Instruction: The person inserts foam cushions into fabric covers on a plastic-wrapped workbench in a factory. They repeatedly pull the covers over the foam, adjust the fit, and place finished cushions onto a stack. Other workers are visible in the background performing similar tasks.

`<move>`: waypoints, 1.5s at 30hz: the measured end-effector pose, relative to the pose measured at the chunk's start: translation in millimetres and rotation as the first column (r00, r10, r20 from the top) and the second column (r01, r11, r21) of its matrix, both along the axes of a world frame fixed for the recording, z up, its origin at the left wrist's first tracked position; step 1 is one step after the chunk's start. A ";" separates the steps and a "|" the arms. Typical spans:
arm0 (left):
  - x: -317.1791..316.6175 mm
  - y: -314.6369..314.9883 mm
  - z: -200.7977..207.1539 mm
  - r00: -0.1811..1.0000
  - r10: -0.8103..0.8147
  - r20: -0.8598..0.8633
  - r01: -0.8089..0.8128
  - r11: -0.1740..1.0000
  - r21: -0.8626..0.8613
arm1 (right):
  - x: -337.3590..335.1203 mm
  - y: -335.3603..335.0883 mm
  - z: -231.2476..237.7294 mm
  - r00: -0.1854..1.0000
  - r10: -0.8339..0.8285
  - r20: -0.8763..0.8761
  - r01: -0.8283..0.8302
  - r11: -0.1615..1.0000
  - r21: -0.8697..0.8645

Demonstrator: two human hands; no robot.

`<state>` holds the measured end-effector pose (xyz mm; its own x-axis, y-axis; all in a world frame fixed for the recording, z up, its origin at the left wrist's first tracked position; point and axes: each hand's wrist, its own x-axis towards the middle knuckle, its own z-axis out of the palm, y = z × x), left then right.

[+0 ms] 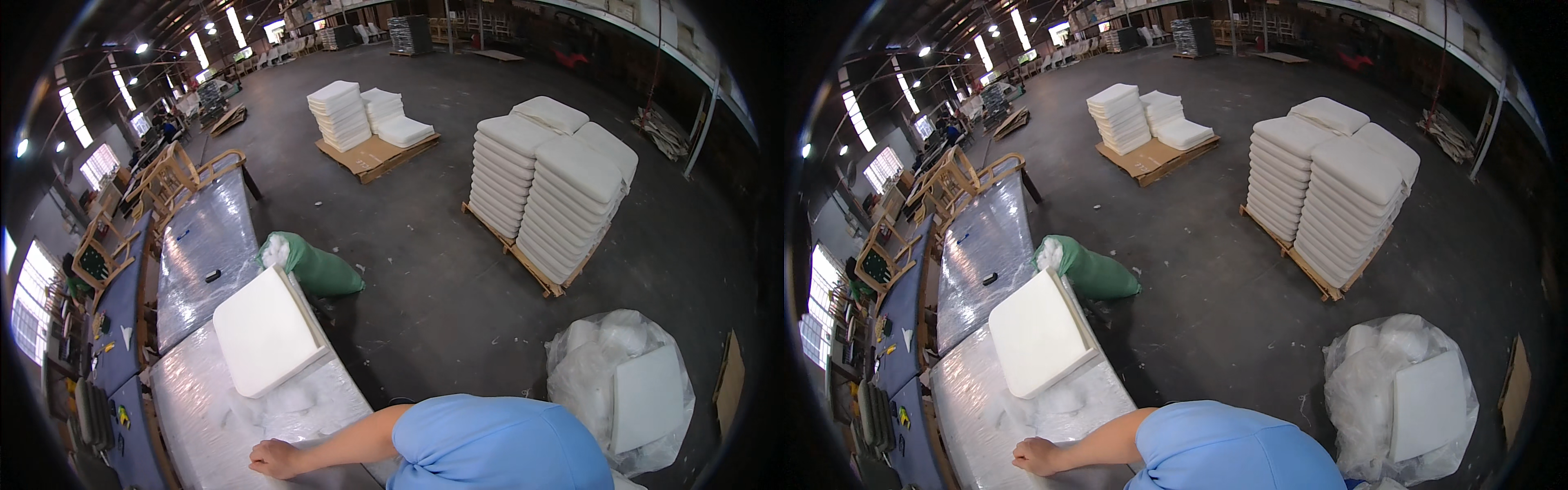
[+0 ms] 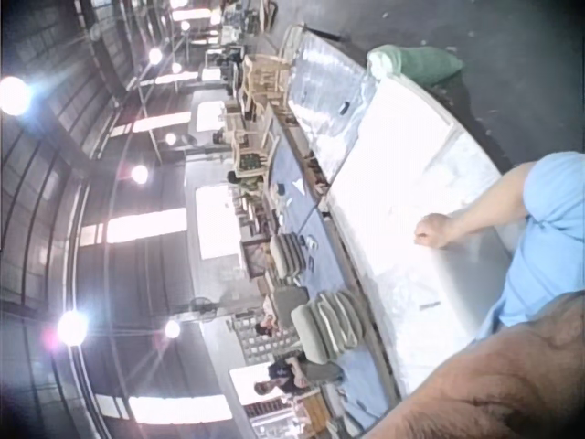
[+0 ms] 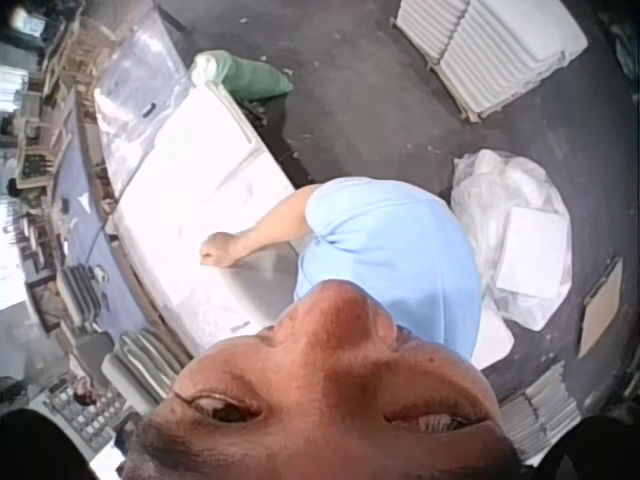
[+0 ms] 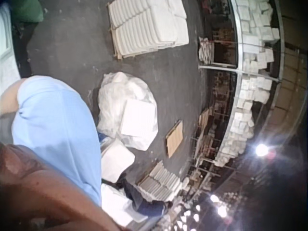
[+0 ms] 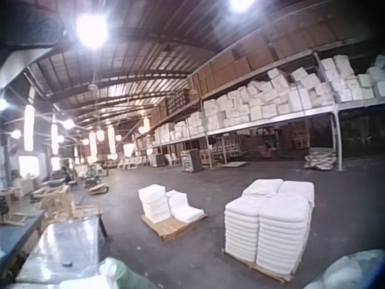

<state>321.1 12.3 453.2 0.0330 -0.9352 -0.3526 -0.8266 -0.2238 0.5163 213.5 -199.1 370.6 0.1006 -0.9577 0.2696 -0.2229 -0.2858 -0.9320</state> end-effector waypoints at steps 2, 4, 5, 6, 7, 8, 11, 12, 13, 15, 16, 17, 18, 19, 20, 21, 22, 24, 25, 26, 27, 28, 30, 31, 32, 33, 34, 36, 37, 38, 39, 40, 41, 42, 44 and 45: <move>8.2 6.2 2.7 1.000 0.011 0.002 -0.011 1.000 -0.003 | 2.5 -4.1 -1.4 0.999 0.051 0.001 -0.051 0.998 0.027; 18.2 12.7 5.3 1.000 0.026 0.008 -0.026 1.000 -0.005 | 5.2 -8.4 -1.3 0.995 0.102 0.007 -0.102 0.993 0.057; 24.5 14.9 5.8 1.000 0.031 0.004 -0.031 1.000 -0.003 | 5.7 -10.1 -1.3 0.996 0.091 0.012 -0.091 0.994 0.061; 30.8 17.2 6.2 0.999 0.037 0.007 -0.037 0.999 -0.003 | 5.0 -10.8 -1.8 0.997 0.077 0.017 -0.078 0.995 0.065; 37.6 20.2 7.2 0.999 0.044 0.003 -0.044 0.999 -0.002 | 4.3 -11.0 -2.0 0.998 0.060 0.022 -0.061 0.996 0.069; 43.0 23.6 7.9 0.999 0.050 0.005 -0.050 0.999 0.003 | 3.9 -9.6 -1.5 0.998 0.062 0.022 -0.064 0.996 0.060; 42.3 26.5 12.2 0.997 0.078 0.020 -0.079 0.997 0.017 | -5.8 -13.0 0.2 0.993 0.119 0.023 -0.121 0.986 0.119; 28.7 25.6 18.0 0.986 0.141 0.085 -0.146 0.988 0.051 | -9.2 -11.1 -0.2 0.990 0.120 0.069 -0.127 0.985 0.115; 25.8 26.2 16.4 0.985 0.155 0.072 -0.158 0.987 0.042 | -13.1 -8.2 -0.8 0.986 0.118 0.115 -0.131 0.985 0.111; 20.5 28.2 13.5 0.980 0.195 0.049 -0.197 0.980 0.028 | -19.9 -2.7 1.9 0.974 0.132 0.183 -0.156 0.980 0.125; 18.4 30.2 7.4 0.975 0.219 0.047 -0.219 0.976 0.010 | -24.2 -2.0 3.3 0.969 0.141 0.204 -0.172 0.975 0.141; 16.5 32.7 0.3 0.970 0.240 0.050 -0.240 0.971 -0.004 | -29.2 -1.0 4.1 0.962 0.147 0.230 -0.187 0.969 0.162; 15.2 34.0 -3.4 0.963 0.263 0.052 -0.263 0.965 -0.018 | -34.4 -1.4 4.8 0.959 0.166 0.230 -0.212 0.959 0.191; 15.0 33.1 -3.9 0.971 0.223 0.083 -0.221 0.975 -0.038 | -38.7 -2.5 5.5 0.955 0.189 0.230 -0.240 0.945 0.220; 10.1 27.4 -0.2 0.977 0.180 0.110 -0.175 0.983 -0.057 | -41.9 -3.5 4.6 0.951 0.208 0.227 -0.264 0.932 0.250; 5.9 20.2 4.5 0.981 0.136 0.141 -0.126 0.989 -0.075 | -39.4 -4.3 -0.3 0.947 0.195 0.256 -0.256 0.939 0.230; 1.7 10.8 5.6 0.986 0.107 0.131 -0.091 0.989 -0.118 | -35.1 -5.0 -5.3 0.940 0.188 0.285 -0.253 0.944 0.213; -5.4 -15.2 2.7 0.991 0.062 0.121 -0.035 0.977 -0.209 | -24.3 -14.0 -18.7 0.925 0.160 0.344 -0.220 0.965 0.144; -10.8 -34.1 -3.0 0.986 -0.021 0.165 0.063 0.966 -0.252 | -25.2 -24.5 -31.0 0.918 0.133 0.373 -0.184 0.978 0.102; -8.1 -50.7 -13.9 0.969 -0.064 0.239 0.132 0.951 -0.279 | -19.2 -26.7 -37.5 0.884 0.191 0.427 -0.250 0.965 0.085; -3.0 -70.1 -40.0 0.935 -0.106 0.339 0.304 0.734 -0.607 | -12.3 -27.6 -40.5 0.841 0.248 0.480 -0.315 0.947 0.062; -27.2 -85.0 -30.8 0.932 -0.171 0.321 0.307 0.842 -0.443 | -30.1 -33.7 -63.4 0.846 0.225 0.484 -0.244 0.970 -0.024; -36.6 -97.4 -19.1 0.932 -0.087 0.351 0.233 0.888 -0.398 | -19.8 -28.9 -60.5 0.851 0.216 0.478 -0.284 0.956 0.075; -43.5 -106.9 -11.8 0.941 -0.075 0.330 0.200 0.910 -0.363 | -24.0 -33.5 -64.9 0.865 0.249 0.435 -0.252 0.966 -0.050; -45.6 -111.6 -9.6 0.936 -0.061 0.347 0.184 0.925 -0.333 | -26.1 -32.1 -64.8 0.840 0.216 0.498 -0.237 0.971 -0.021; -43.4 -114.9 -9.7 0.932 -0.050 0.359 0.169 0.937 -0.307 | -28.0 -29.1 -56.4 0.845 0.168 0.508 -0.287 0.944 0.166; -42.2 -118.7 -7.6 0.932 -0.043 0.360 0.149 0.951 -0.272 | -31.5 -28.8 -52.7 0.833 0.155 0.532 -0.297 0.935 0.193; -43.1 -125.4 -6.0 0.940 -0.056 0.336 0.133 0.968 -0.212 | -36.3 -27.0 -52.8 0.821 0.139 0.553 -0.315 0.919 0.237; -40.7 -125.2 -6.9 0.939 -0.054 0.340 0.126 0.973 -0.193 | -36.3 -26.4 -52.4 0.815 0.144 0.561 -0.334 0.909 0.251; -43.1 -128.1 -7.7 0.939 -0.060 0.338 0.126 0.976 -0.176 | -40.7 -27.4 -56.0 0.813 0.143 0.565 -0.343 0.901 0.265; -44.6 -130.5 -7.9 0.939 -0.066 0.337 0.126 0.979 -0.159 | -43.3 -27.5 -58.7 0.814 0.141 0.563 -0.346 0.897 0.276; -45.5 -132.3 -7.7 0.946 -0.054 0.320 0.105 0.984 -0.145 | -44.6 -27.3 -60.7 0.816 0.139 0.562 -0.348 0.893 0.286; -46.9 -134.5 -9.0 0.953 -0.045 0.300 0.088 0.987 -0.132 | -46.1 -27.6 -63.3 0.819 0.133 0.558 -0.346 0.890 0.296; -47.4 -136.8 -8.8 0.959 -0.034 0.280 0.070 0.990 -0.118 | -45.8 -28.1 -65.5 0.818 0.138 0.558 -0.352 0.888 0.295; -48.5 -143.5 -3.9 0.963 -0.020 0.268 0.034 0.998 -0.049 | -44.9 -28.7 -71.5 0.816 0.152 0.558 -0.363 0.886 0.289; -48.6 -146.2 -2.8 0.965 -0.012 0.261 0.017 1.000 -0.016 | -44.5 -29.1 -75.6 0.814 0.147 0.561 -0.368 0.879 0.303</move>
